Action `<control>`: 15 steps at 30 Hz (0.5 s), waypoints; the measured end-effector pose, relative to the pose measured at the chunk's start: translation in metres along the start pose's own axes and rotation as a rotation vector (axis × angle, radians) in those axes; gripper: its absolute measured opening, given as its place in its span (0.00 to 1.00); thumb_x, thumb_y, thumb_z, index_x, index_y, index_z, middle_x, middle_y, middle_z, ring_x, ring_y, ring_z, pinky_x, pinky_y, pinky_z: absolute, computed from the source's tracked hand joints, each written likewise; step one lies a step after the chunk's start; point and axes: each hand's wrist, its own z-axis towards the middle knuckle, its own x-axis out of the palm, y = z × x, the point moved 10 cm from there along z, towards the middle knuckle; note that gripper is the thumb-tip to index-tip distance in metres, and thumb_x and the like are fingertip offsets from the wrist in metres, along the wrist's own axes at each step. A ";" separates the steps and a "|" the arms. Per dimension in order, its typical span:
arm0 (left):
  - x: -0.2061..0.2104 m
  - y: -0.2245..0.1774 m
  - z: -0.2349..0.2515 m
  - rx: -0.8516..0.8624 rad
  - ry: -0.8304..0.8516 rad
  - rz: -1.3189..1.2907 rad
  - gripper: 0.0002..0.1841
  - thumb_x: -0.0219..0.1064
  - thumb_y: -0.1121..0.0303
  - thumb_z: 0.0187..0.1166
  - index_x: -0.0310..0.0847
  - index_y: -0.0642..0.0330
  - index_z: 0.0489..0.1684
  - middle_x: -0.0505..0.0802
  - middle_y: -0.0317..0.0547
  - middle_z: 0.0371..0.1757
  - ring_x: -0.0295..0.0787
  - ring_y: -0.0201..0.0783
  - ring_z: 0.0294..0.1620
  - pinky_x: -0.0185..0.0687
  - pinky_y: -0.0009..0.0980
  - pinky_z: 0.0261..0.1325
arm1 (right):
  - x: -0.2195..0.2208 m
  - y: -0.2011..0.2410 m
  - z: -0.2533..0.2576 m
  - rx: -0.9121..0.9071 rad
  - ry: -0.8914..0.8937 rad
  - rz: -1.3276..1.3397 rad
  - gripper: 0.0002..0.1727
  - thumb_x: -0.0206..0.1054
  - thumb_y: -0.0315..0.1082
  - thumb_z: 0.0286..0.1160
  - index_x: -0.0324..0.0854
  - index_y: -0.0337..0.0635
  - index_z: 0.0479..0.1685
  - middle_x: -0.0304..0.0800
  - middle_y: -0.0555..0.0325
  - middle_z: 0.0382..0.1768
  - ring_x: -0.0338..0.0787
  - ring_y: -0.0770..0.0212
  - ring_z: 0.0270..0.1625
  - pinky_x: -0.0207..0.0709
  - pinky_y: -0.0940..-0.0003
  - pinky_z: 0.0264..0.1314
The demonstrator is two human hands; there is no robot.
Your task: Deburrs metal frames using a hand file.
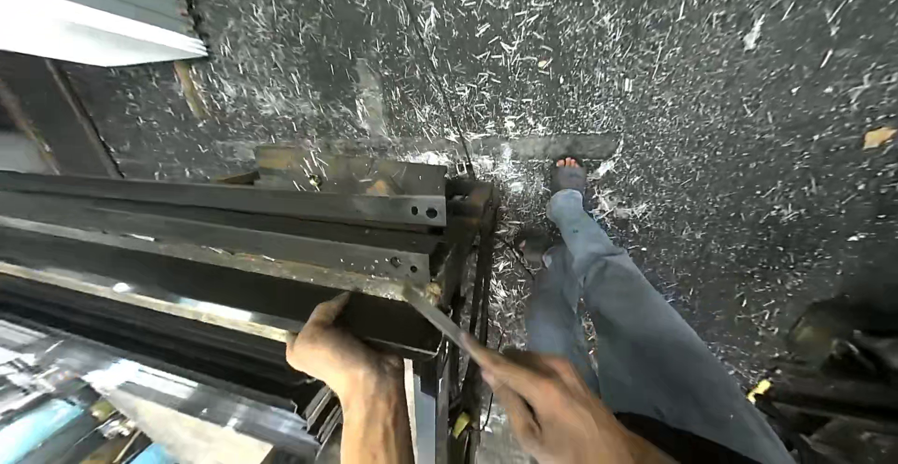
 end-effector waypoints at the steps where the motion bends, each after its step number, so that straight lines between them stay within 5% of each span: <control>1: -0.002 0.000 -0.002 0.001 0.012 0.012 0.15 0.64 0.79 0.68 0.72 0.64 0.53 0.88 0.50 0.35 0.90 0.42 0.32 0.90 0.44 0.30 | 0.003 0.002 0.004 0.013 0.011 -0.003 0.25 0.58 0.37 0.87 0.78 0.58 0.82 0.91 0.57 0.28 0.88 0.61 0.25 0.85 0.60 0.29; 4: -0.004 -0.003 -0.004 0.001 0.019 0.016 0.11 0.63 0.78 0.68 0.74 0.63 0.46 0.88 0.50 0.32 0.90 0.42 0.30 0.89 0.44 0.29 | -0.001 0.016 -0.024 0.071 0.079 0.018 0.25 0.58 0.35 0.86 0.77 0.54 0.83 0.91 0.55 0.29 0.88 0.59 0.24 0.84 0.59 0.26; 11: -0.006 -0.001 -0.003 -0.006 0.001 -0.022 0.17 0.65 0.79 0.65 0.73 0.62 0.52 0.88 0.51 0.37 0.90 0.44 0.33 0.89 0.46 0.31 | 0.003 0.016 -0.002 0.050 0.025 0.001 0.25 0.56 0.36 0.87 0.78 0.53 0.82 0.90 0.59 0.26 0.85 0.62 0.23 0.83 0.61 0.28; 15: -0.003 -0.001 0.001 0.010 -0.003 -0.026 0.19 0.66 0.82 0.64 0.72 0.65 0.55 0.88 0.52 0.38 0.90 0.44 0.34 0.90 0.45 0.33 | -0.007 0.024 -0.043 0.124 0.040 0.083 0.23 0.60 0.30 0.86 0.80 0.44 0.79 0.93 0.52 0.30 0.88 0.61 0.25 0.85 0.63 0.31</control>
